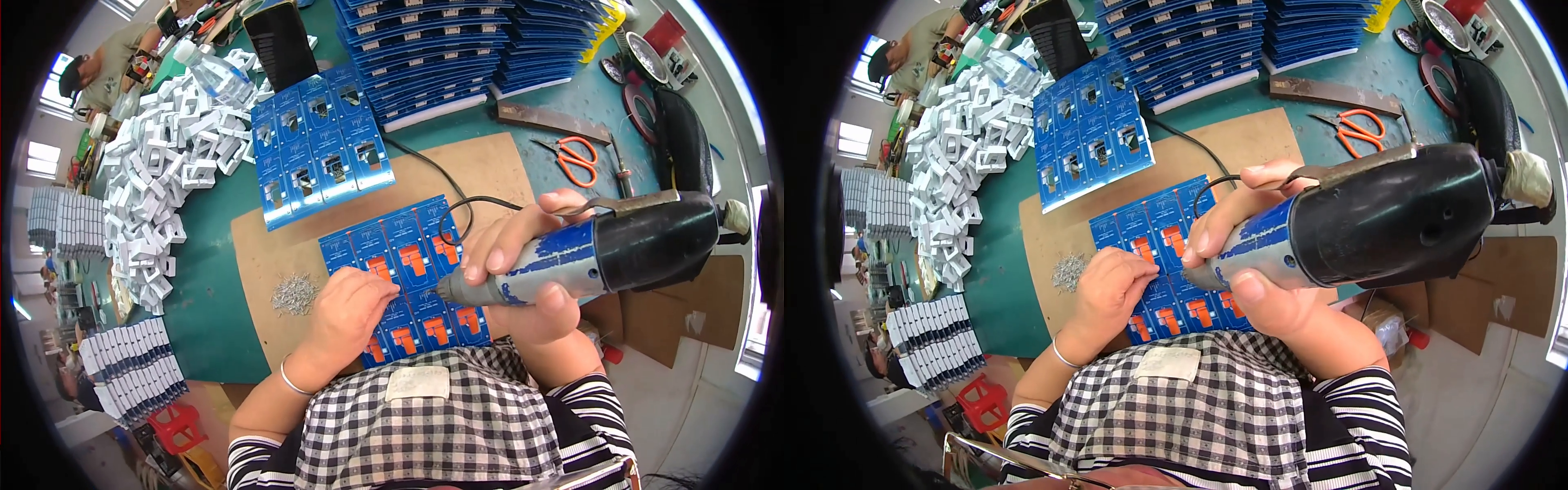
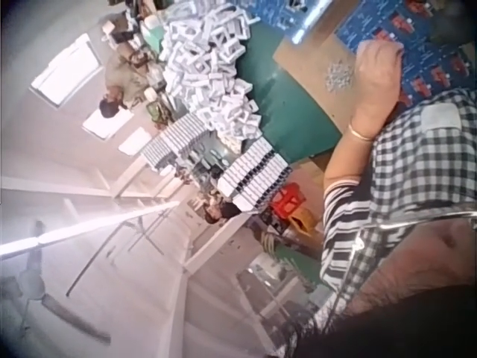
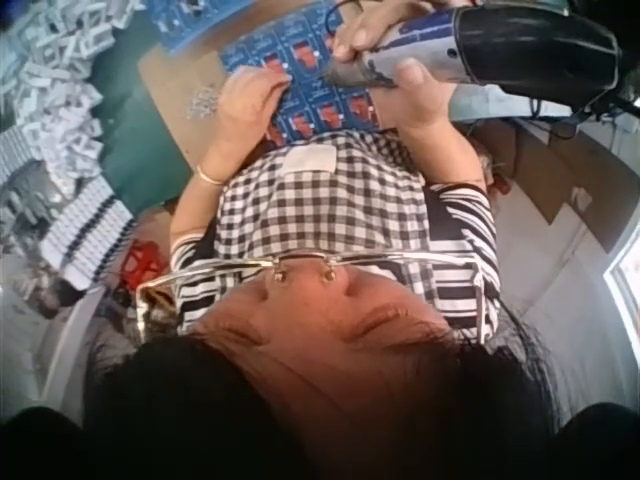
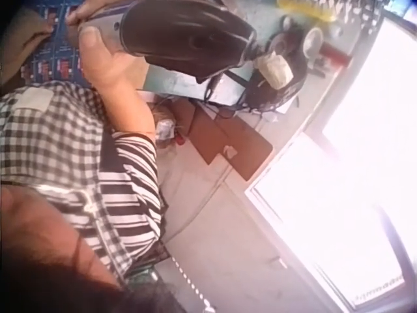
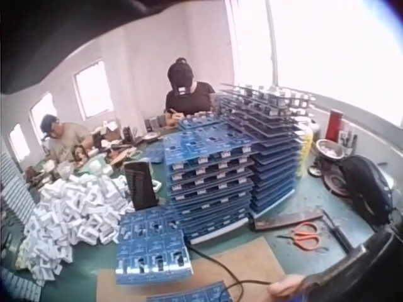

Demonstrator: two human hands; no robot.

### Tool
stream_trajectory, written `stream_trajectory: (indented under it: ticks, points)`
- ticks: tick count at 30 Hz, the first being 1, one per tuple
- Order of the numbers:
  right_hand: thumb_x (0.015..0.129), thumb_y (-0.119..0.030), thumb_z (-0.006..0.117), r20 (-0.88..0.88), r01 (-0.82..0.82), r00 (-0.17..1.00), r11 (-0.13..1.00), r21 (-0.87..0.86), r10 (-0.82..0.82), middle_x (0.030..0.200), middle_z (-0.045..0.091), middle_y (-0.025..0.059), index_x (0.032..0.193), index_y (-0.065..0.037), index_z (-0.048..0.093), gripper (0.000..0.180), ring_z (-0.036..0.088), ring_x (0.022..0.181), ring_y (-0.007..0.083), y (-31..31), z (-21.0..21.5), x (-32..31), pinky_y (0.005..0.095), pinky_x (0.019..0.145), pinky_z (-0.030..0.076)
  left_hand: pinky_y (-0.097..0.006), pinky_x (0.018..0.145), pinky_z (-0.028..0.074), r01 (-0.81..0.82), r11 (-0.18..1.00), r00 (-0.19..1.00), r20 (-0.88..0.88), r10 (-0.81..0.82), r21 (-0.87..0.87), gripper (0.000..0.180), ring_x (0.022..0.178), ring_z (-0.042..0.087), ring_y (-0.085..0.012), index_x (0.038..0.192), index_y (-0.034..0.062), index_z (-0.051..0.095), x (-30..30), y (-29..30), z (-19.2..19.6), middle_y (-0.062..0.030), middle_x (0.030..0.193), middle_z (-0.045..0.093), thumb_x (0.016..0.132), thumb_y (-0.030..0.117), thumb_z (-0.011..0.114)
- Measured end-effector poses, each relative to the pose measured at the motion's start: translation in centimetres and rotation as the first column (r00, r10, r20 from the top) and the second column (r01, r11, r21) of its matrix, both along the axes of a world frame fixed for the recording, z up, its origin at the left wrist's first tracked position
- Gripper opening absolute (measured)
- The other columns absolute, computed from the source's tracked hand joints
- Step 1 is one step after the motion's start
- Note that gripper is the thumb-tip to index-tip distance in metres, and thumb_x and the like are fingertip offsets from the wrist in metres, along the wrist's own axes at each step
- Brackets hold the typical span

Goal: The person assembles electronic components onto circuit board modules by securing them with screws into plastic housings using an electric screwdriver.

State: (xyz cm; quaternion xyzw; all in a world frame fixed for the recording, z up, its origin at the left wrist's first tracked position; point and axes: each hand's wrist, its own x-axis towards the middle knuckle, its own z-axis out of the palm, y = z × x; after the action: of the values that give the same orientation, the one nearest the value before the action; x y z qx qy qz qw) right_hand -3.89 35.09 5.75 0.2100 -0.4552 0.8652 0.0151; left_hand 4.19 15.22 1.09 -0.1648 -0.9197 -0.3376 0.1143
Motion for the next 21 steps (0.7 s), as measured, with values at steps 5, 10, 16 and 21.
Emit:
stream_trajectory:
  ticks: [5,10,16,21]
  points:
    - [0.080,-0.035,0.068,0.041,-0.006,0.999,0.999,-0.033,0.007,0.076,0.059,0.0081,0.131,-0.005,0.037,0.067,0.063,0.065,0.0238,-0.1,-0.5,0.3,0.0371,0.065,0.052,-0.035,0.068,0.048,-0.019,0.999,1.000,-0.002,0.019,-0.026,0.022,0.078,0.058,-0.0254,0.084,0.0061,0.066,-0.2,0.3,-0.2,-0.0069,0.082,0.062,0.066,0.001,0.078]
    - [0.083,-0.023,0.071,-0.128,-0.178,0.977,0.982,-0.064,0.168,0.089,0.061,0.0121,0.133,-0.001,0.029,0.069,0.064,0.079,0.0220,0.2,-1.6,-0.3,0.0346,0.075,0.054,-0.037,0.070,0.047,0.000,0.998,1.000,0.014,0.001,-0.055,0.021,0.079,0.057,-0.0269,0.084,0.0054,0.065,-0.2,0.2,0.1,-0.0080,0.084,0.059,0.067,0.002,0.077]
    - [0.080,-0.017,0.072,-0.172,-0.189,0.967,0.982,0.005,0.187,0.086,0.062,0.0097,0.133,-0.003,0.033,0.068,0.064,0.081,0.0189,-0.7,-1.3,-0.6,0.0316,0.078,0.053,-0.037,0.070,0.046,0.080,0.991,0.997,0.031,-0.077,-0.107,0.022,0.080,0.054,-0.0275,0.088,0.0054,0.062,-1.3,0.2,0.6,-0.0085,0.086,0.057,0.070,0.005,0.074]
    - [0.083,-0.021,0.072,-0.151,-0.246,0.935,0.894,0.374,0.320,0.086,0.061,0.0110,0.135,-0.008,0.028,0.070,0.065,0.080,0.0244,-0.1,0.6,-0.3,0.0386,0.075,0.054,-0.037,0.072,0.046,0.082,0.995,0.997,-0.011,-0.082,-0.064,0.022,0.080,0.054,-0.0265,0.089,0.0059,0.061,-1.0,-0.3,-0.4,-0.0073,0.086,0.056,0.071,0.008,0.074]
